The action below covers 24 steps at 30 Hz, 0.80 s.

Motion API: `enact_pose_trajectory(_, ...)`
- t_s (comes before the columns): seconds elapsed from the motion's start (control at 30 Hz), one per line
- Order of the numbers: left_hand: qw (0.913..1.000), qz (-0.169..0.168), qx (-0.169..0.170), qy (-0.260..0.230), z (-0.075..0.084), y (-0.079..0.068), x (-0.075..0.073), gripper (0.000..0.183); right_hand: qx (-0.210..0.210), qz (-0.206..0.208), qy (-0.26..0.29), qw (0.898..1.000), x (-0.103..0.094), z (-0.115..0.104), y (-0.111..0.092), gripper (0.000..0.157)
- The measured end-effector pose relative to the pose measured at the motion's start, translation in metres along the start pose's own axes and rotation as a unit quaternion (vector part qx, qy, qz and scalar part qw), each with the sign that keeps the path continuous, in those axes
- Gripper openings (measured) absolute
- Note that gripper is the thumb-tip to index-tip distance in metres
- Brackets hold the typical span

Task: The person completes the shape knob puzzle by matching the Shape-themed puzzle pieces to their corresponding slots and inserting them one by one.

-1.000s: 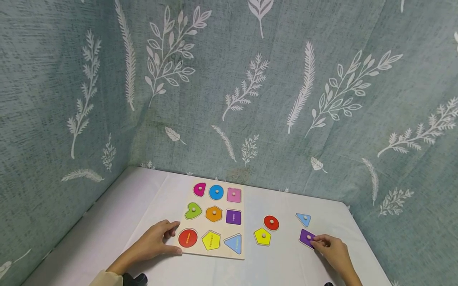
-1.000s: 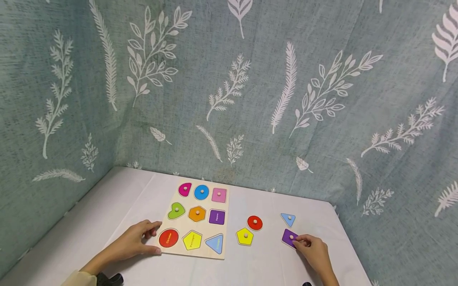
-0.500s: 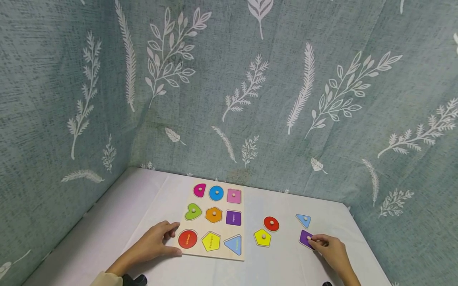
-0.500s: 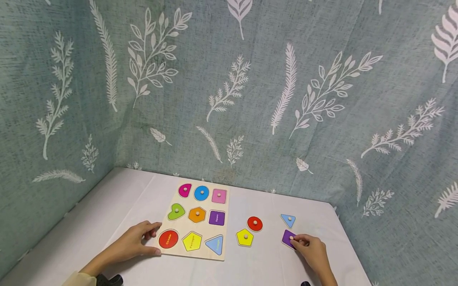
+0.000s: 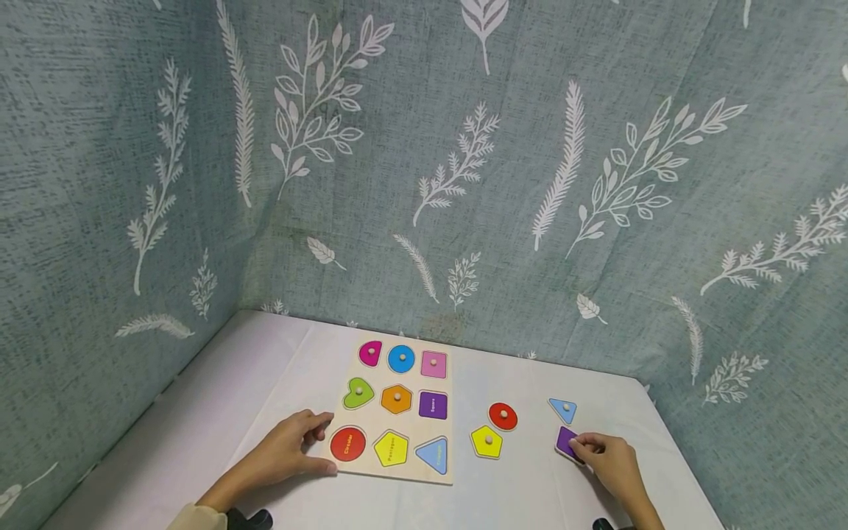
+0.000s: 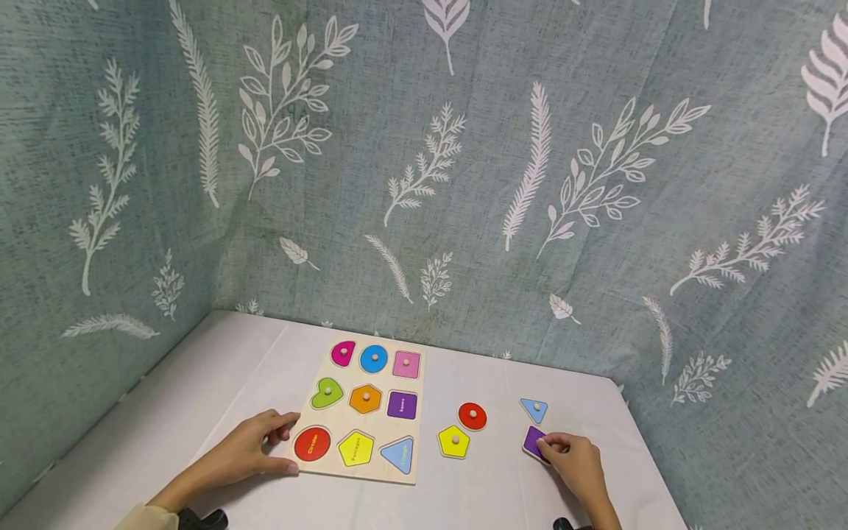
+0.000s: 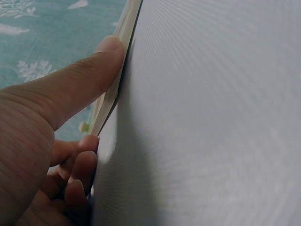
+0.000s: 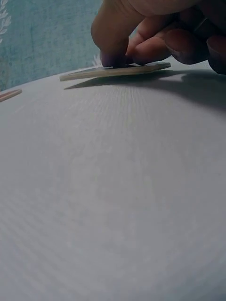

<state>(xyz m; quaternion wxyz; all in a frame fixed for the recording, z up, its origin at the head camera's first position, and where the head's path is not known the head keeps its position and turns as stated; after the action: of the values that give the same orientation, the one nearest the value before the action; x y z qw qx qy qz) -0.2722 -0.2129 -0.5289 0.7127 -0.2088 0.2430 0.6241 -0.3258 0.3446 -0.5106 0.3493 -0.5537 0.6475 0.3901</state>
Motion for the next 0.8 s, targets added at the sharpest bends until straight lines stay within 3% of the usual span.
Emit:
enact_pose_trajectory(0.23, 1.0000, 0.003, 0.000, 0.001, 0.002, -0.001, -0.001, 0.090, 0.009, 0.004, 0.023, 1.000, -0.001, -0.002, 0.001, 0.022)
enact_pose_trajectory(0.5, 1.0000, 0.002, 0.000, 0.000, 0.002, -0.001, -0.001, 0.089, 0.006, -0.007, 0.045, 0.999, 0.001, -0.020, 0.000, 0.026)
enact_pose_trajectory(0.8, 1.0000, 0.004, -0.004, 0.004, 0.003, -0.001, 0.000, 0.089, -0.038, -0.007, 0.047, 0.998, 0.010, -0.037, 0.005, 0.022)
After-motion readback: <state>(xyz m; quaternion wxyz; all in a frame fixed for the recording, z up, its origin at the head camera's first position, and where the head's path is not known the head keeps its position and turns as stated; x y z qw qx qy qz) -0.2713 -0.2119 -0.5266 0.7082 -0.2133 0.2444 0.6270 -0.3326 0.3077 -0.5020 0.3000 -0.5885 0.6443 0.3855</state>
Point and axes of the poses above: each hand's wrist, its own y-axis towards the middle knuckle, its own x-axis out of the palm, z = x × y, the point moved 6 cm from there along y, towards the middle knuckle, and after that the axes turned 9 degrees about -y, right-handed, at the moved point
